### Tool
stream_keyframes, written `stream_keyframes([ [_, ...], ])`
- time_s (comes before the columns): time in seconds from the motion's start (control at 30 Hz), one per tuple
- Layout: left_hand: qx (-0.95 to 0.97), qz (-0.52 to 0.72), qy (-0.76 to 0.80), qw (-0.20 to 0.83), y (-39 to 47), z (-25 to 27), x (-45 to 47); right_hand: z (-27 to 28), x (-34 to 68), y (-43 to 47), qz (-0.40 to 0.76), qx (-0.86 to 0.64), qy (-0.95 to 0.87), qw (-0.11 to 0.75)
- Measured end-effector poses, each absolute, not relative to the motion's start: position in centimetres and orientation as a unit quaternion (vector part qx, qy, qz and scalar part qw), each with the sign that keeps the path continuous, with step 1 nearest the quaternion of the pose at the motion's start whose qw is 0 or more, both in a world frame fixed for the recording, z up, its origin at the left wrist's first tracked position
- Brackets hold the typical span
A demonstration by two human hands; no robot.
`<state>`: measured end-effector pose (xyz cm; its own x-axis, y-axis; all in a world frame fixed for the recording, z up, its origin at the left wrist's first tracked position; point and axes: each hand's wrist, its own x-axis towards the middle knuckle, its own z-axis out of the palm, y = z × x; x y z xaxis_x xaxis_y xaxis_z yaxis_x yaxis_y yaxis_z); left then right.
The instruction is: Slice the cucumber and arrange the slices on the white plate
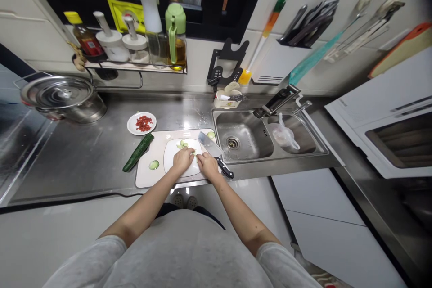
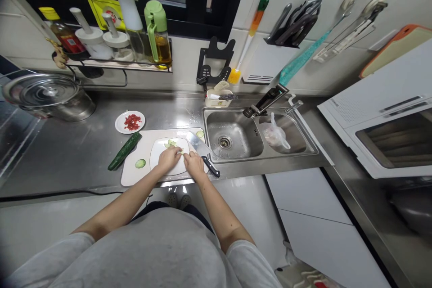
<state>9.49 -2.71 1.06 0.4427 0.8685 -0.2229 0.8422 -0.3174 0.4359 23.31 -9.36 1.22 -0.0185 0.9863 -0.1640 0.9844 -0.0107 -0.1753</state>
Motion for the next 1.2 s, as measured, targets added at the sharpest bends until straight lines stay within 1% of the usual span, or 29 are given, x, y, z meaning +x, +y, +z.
stream_keyframes([
  [0.23,0.82,0.025,0.526,0.226,-3.2,1.2,9.4,0.8,23.2,-9.6,0.122,-0.706,-0.697,0.004],
  [0.6,0.813,0.023,0.535,0.229,-3.3,1.2,9.2,0.3,22.5,-9.9,0.108,-0.718,-0.687,0.029],
  [1.2,0.817,0.021,0.532,0.222,-3.3,1.3,9.1,1.1,21.6,-9.8,0.125,-0.729,-0.673,0.005],
])
